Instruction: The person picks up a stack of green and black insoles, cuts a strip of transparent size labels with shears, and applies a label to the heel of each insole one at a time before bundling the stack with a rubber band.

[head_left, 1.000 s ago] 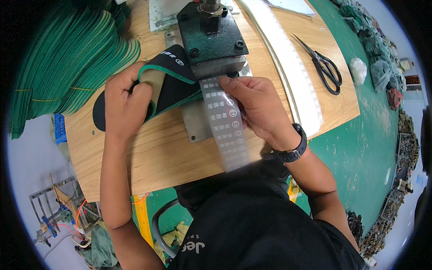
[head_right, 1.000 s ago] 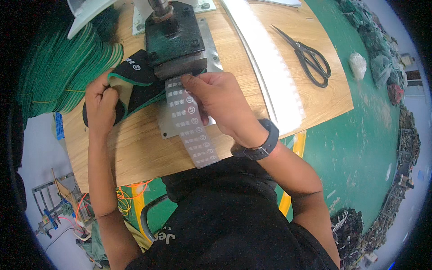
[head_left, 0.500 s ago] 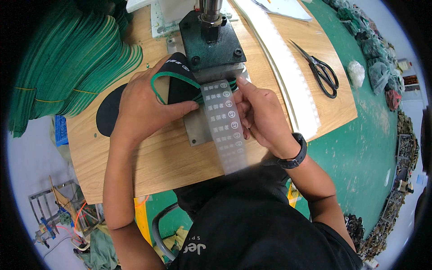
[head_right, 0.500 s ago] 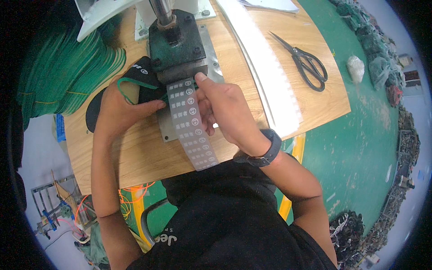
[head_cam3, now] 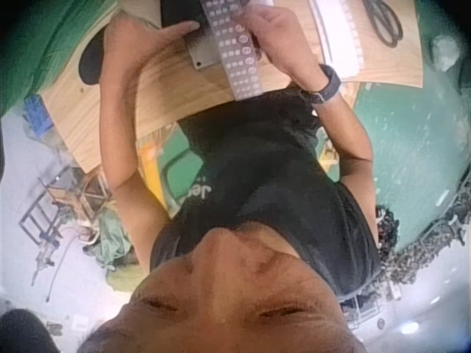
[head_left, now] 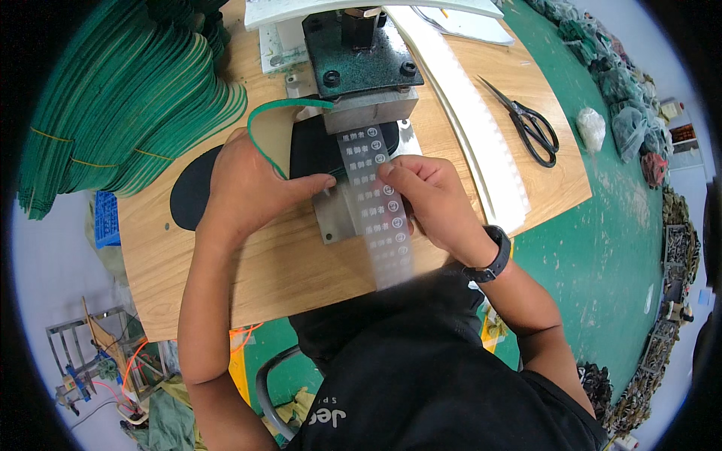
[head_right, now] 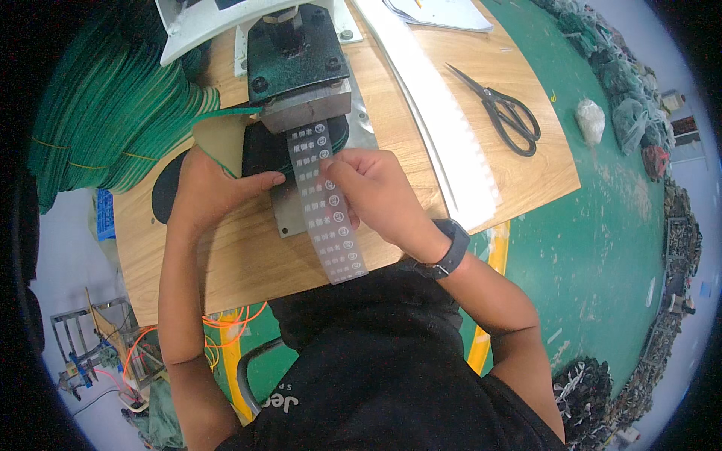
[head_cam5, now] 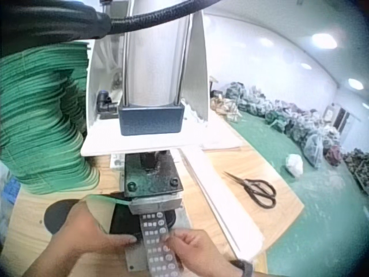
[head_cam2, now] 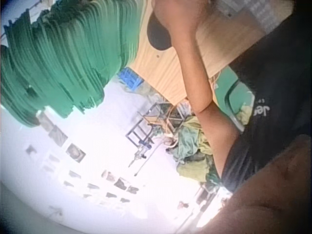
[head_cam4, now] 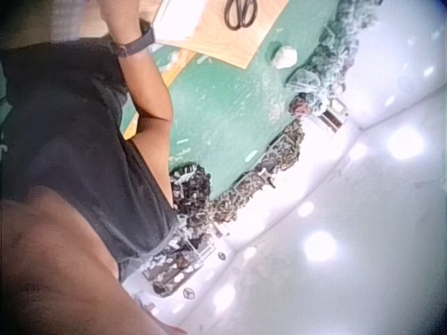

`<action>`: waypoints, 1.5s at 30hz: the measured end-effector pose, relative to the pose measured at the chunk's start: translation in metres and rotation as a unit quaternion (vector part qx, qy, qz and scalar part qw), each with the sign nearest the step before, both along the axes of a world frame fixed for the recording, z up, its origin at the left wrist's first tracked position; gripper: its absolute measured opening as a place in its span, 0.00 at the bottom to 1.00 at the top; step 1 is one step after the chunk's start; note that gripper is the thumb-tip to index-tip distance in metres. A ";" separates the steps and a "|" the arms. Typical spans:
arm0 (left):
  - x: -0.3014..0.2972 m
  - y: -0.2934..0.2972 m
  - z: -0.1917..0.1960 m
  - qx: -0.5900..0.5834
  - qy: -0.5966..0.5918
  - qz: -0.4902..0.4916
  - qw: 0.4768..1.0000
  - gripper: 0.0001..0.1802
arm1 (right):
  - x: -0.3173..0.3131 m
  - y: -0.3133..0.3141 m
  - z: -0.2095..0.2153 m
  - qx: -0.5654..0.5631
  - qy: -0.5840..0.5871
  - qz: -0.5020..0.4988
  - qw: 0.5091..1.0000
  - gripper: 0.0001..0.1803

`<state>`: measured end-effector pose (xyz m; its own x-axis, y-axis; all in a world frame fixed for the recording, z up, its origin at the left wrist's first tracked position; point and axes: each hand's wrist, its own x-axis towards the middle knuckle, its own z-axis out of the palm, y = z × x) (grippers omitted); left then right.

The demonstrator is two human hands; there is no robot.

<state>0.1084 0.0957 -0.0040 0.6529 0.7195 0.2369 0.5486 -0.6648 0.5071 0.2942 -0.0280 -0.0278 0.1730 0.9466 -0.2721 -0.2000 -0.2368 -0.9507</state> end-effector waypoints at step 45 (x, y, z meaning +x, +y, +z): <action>-0.006 0.008 -0.001 -0.156 -0.256 0.014 0.954 0.16 | -0.002 0.014 -0.004 -0.036 0.053 -0.048 0.997 0.16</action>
